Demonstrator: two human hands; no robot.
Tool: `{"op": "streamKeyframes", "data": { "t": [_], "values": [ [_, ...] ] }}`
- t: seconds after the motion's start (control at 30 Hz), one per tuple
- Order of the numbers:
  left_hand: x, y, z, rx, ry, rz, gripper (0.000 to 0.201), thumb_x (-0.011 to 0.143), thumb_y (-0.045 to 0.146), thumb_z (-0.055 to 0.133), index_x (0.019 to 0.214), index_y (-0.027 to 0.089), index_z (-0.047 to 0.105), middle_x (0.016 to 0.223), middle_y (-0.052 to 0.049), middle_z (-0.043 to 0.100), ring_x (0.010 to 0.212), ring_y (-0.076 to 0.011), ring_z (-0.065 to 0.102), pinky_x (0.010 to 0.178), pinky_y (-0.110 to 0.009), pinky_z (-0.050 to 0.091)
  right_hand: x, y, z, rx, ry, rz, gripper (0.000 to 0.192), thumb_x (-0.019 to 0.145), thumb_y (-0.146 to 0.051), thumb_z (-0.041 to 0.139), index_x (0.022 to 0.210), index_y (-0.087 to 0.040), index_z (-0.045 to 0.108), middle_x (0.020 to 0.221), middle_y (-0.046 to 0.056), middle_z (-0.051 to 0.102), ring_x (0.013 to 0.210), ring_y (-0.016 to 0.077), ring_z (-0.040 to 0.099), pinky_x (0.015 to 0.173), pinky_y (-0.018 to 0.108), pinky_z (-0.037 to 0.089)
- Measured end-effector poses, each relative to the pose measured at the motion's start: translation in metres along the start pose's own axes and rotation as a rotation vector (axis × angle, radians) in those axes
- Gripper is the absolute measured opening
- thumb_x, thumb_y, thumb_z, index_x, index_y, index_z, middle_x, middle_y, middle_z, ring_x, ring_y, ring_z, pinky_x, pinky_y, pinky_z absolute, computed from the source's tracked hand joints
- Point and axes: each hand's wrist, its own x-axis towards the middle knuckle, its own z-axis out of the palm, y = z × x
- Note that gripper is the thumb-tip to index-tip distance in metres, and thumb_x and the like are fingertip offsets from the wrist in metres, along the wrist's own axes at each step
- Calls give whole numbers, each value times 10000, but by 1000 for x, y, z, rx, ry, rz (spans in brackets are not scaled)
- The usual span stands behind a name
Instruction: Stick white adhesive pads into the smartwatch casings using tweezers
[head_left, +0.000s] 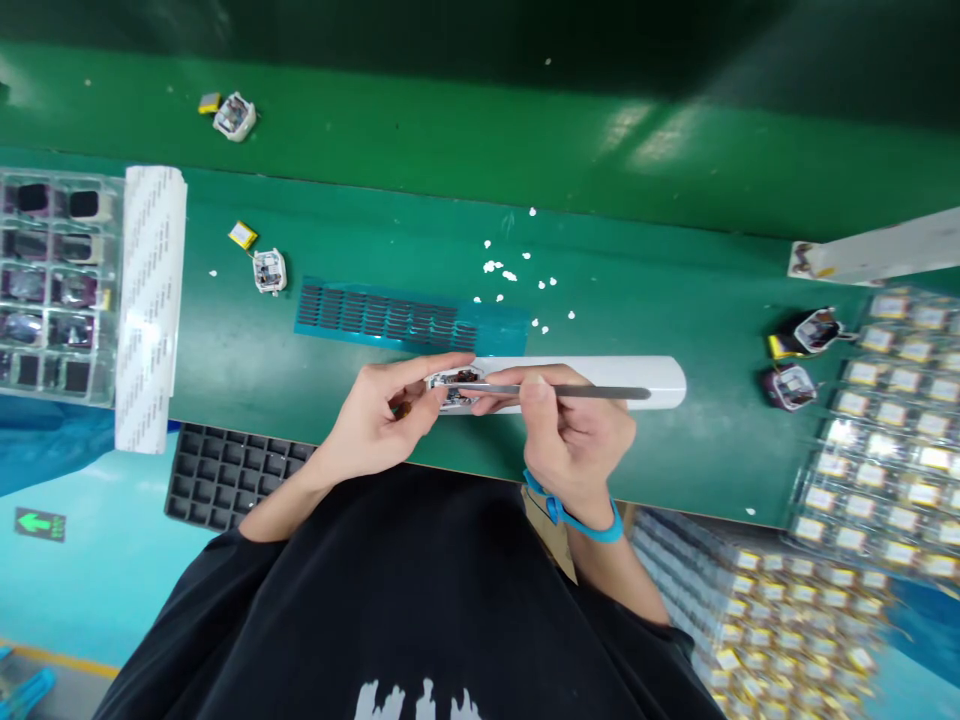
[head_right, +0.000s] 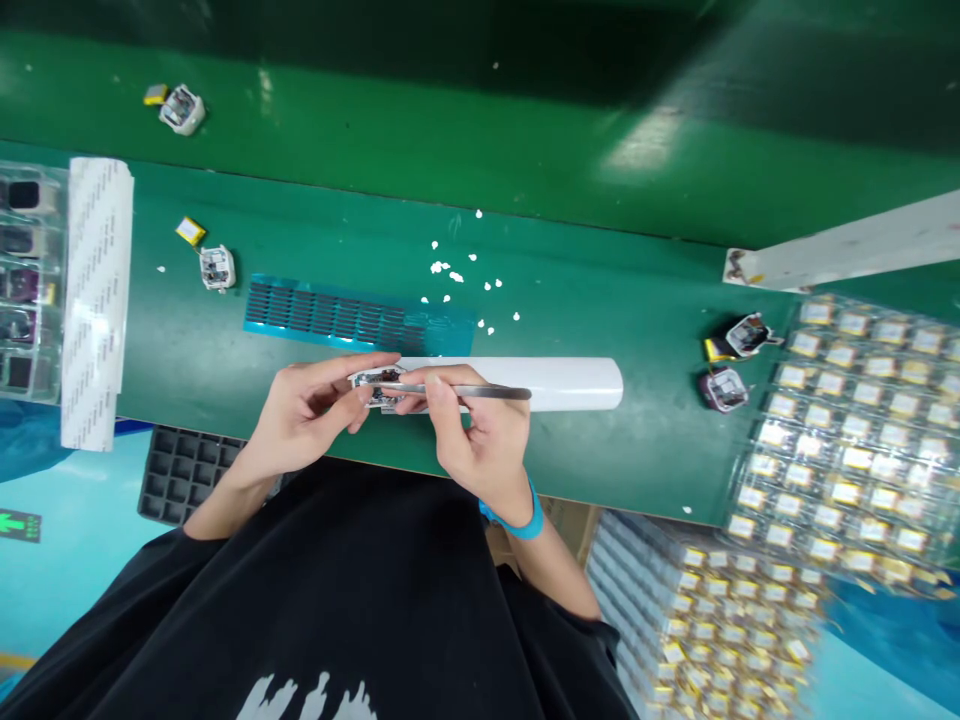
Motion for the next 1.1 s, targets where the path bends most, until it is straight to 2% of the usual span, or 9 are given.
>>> {"op": "streamKeyframes", "data": {
  "t": [0.17,0.3,0.4,0.5,0.63,0.87,0.97,1.03,1.1],
  "values": [
    [3,-11,-6,124,24,46,273,1017,183,574,1217,144,756,604,35,582,461,-80,422,440,-214,326,10,16,-23,-109,80,-156,231,1094,-249,574,1171,-272,790,948,4,821,799,165,795,707,284,656],
    [17,-20,-12,293,65,114,172,1034,203,579,1078,161,740,857,-27,766,540,-80,524,511,-214,389,28,36,-38,-345,-100,-164,193,1061,-228,630,1137,-261,804,1053,22,824,898,196,787,812,344,646],
    [30,-27,-17,400,-34,188,183,1061,180,534,1104,173,712,1089,-60,813,646,-100,611,613,-228,465,33,49,-39,-366,-207,-136,218,1075,-228,598,1136,-247,806,1083,28,821,933,203,779,867,368,643],
    [42,-33,-22,505,-156,260,197,1087,188,483,1133,182,674,1301,-76,774,923,-170,682,824,-295,541,33,55,-37,-371,-232,-106,233,1085,-237,581,1157,-255,802,1094,23,818,935,200,774,859,370,644],
    [50,-41,-26,680,-251,276,225,1102,210,446,1196,207,651,1312,-44,770,1031,-227,636,885,-363,553,31,60,-33,-395,-190,-176,202,1062,-188,617,1144,-238,795,1084,26,821,933,200,782,861,368,649],
    [52,-47,-26,826,-261,315,225,1100,190,427,1155,199,645,1273,-43,779,968,-223,618,808,-343,561,35,66,-25,-513,-111,-522,308,1000,-51,644,1219,-238,753,1117,28,819,874,194,798,782,341,678],
    [47,-36,-26,828,-293,333,221,1093,177,438,1164,198,647,1289,-55,776,1026,-232,657,840,-359,570,47,49,-29,-501,-10,-503,321,1005,-66,647,1228,-268,758,1104,20,822,855,180,794,764,319,676],
    [44,-22,-25,766,-313,388,203,1078,164,463,1139,202,653,1256,-64,787,1090,-240,689,939,-400,565,57,37,-31,-485,60,-478,264,1029,-122,642,1199,-276,772,1088,18,823,853,186,791,758,327,676],
    [44,-7,-24,586,-228,383,184,1082,190,470,1119,207,650,1220,-76,792,1118,-231,714,1005,-417,555,65,30,-30,-487,136,-439,222,1066,-201,603,1179,-278,778,1108,25,820,870,202,791,750,355,682]
  ]
}}
